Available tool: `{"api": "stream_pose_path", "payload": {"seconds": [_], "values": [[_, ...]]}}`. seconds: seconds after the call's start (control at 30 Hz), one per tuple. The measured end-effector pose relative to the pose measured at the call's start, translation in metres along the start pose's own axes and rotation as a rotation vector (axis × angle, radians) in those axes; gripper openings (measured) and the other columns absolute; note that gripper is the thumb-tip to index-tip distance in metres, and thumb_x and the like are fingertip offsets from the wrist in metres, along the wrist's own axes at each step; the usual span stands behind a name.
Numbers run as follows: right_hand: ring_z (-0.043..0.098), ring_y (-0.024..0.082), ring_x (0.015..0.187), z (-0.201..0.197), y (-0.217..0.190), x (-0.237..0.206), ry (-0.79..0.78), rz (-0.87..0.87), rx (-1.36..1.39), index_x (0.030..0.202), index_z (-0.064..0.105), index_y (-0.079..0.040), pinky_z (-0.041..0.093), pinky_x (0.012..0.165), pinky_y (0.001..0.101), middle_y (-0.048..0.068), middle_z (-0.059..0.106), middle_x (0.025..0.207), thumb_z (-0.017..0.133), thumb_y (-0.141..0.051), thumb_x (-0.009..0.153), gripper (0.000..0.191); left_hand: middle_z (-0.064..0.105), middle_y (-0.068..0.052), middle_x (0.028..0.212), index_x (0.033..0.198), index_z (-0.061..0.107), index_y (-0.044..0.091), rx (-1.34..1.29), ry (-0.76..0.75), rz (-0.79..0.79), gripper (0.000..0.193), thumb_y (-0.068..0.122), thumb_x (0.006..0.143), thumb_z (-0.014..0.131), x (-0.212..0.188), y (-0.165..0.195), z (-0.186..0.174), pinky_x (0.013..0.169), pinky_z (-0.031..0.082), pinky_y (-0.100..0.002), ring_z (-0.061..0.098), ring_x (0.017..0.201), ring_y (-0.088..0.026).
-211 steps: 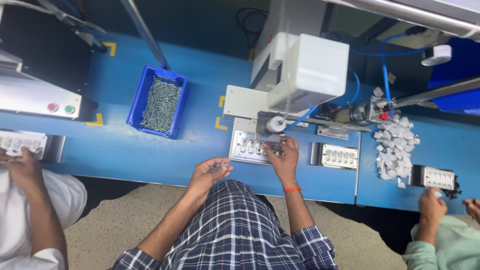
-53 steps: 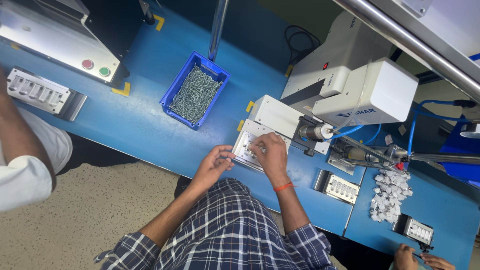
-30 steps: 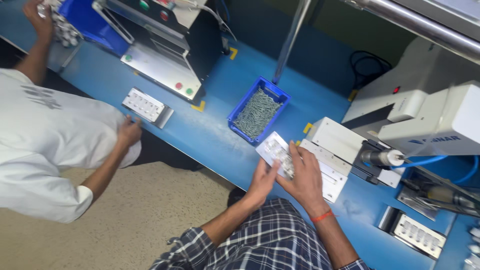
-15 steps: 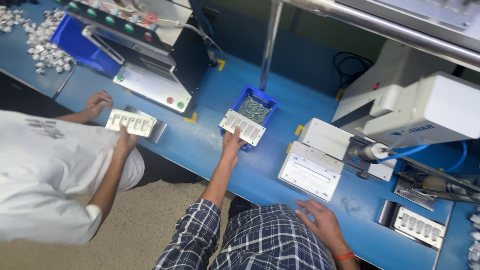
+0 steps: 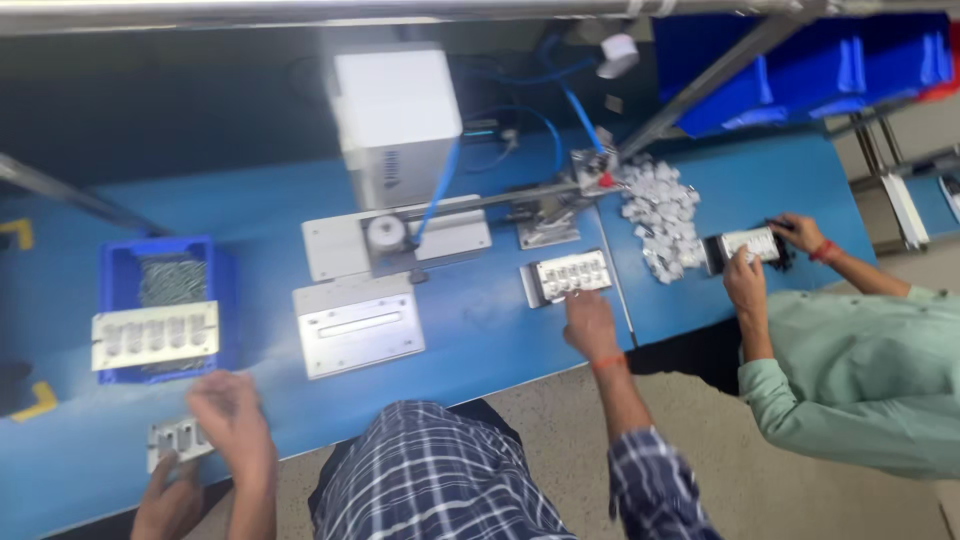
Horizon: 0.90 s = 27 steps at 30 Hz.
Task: The person picks small metal pins from a blue bin and inserts them into slots on a white electrical component. They place the component under a machine, press a lever to secure the pins, and then set the component aside. The process is repeated with additional components.
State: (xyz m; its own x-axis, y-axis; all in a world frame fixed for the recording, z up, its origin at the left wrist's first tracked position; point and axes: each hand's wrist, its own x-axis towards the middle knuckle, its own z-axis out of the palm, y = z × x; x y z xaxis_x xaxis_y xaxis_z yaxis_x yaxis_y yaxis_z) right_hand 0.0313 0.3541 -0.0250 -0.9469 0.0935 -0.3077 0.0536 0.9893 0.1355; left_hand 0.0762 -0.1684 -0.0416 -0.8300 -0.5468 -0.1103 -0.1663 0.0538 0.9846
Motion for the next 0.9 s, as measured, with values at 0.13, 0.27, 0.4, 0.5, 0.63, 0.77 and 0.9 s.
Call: {"api": "stream_pose_path", "payload": {"seconds": [0.13,0.27,0.4,0.5,0.63,0.77,0.9], "values": [[0.041,0.036,0.143,-0.006,0.034,0.035,0.191,-0.107,-0.201,0.15,0.044,-0.016,0.03,0.113,0.0521,0.018,0.047,0.153,0.08,-0.006,0.061,0.096,0.062,-0.003,0.097,0.126,0.061,0.005,0.071,-0.376,-0.098,0.032,0.01,0.095,0.066,-0.046,-0.003,0.013,0.079,0.047,-0.026,0.058,0.089,-0.013],[0.048,0.03,0.142,-0.01,0.032,0.069,0.081,-0.239,-0.072,0.142,0.052,-0.018,0.026,0.122,0.0547,0.011,0.057,0.144,0.079,-0.007,0.07,0.078,0.067,-0.004,0.095,0.128,0.065,0.005,0.065,-0.566,-0.261,0.035,0.014,0.094,0.067,-0.072,-0.014,0.02,0.078,0.053,-0.028,0.064,0.09,-0.014],[0.06,0.034,0.128,-0.035,0.034,0.084,-0.023,-0.299,-0.051,0.131,0.061,-0.015,0.047,0.109,0.0402,0.012,0.067,0.129,0.085,-0.013,0.067,0.069,0.07,-0.005,0.099,0.131,0.063,0.007,0.081,-0.541,-0.189,0.037,0.018,0.096,0.067,-0.075,-0.016,0.012,0.082,0.055,-0.03,0.065,0.091,-0.015],[0.055,0.032,0.132,-0.067,0.008,0.059,-0.085,-0.289,0.018,0.138,0.056,-0.015,0.042,0.113,0.0417,0.013,0.062,0.135,0.095,-0.019,0.055,0.091,0.071,-0.008,0.11,0.135,0.058,0.007,0.175,-0.428,-0.09,0.043,0.02,0.095,0.067,-0.07,-0.012,0.003,0.087,0.055,-0.033,0.065,0.097,-0.017],[0.054,0.031,0.132,-0.099,-0.08,0.018,-0.094,-0.516,0.225,0.144,0.055,-0.016,0.04,0.113,0.0422,0.014,0.06,0.139,0.092,-0.022,0.052,0.099,0.053,-0.017,0.14,0.148,0.04,0.002,0.247,-0.279,0.017,0.068,0.024,0.092,0.071,-0.059,-0.008,0.009,0.095,0.054,-0.039,0.061,0.115,-0.026],[0.058,0.031,0.121,-0.11,-0.196,-0.009,-0.057,-0.589,0.467,0.139,0.056,-0.009,0.041,0.106,0.0442,0.015,0.065,0.129,0.09,-0.032,0.056,0.093,0.034,-0.035,0.146,0.154,0.02,-0.011,0.69,-0.284,0.486,0.085,0.02,0.091,0.069,-0.046,0.005,0.014,0.108,0.041,-0.053,0.043,0.131,-0.048],[0.061,0.031,0.112,-0.111,-0.273,-0.011,0.219,-0.711,0.567,0.13,0.062,-0.004,0.044,0.096,0.045,0.013,0.069,0.12,0.085,-0.03,0.061,0.077,0.045,-0.03,0.126,0.156,0.019,-0.008,0.822,-0.35,0.41,0.085,0.019,0.092,0.067,-0.043,0.018,0.018,0.096,0.045,-0.052,0.052,0.111,-0.042]]}}
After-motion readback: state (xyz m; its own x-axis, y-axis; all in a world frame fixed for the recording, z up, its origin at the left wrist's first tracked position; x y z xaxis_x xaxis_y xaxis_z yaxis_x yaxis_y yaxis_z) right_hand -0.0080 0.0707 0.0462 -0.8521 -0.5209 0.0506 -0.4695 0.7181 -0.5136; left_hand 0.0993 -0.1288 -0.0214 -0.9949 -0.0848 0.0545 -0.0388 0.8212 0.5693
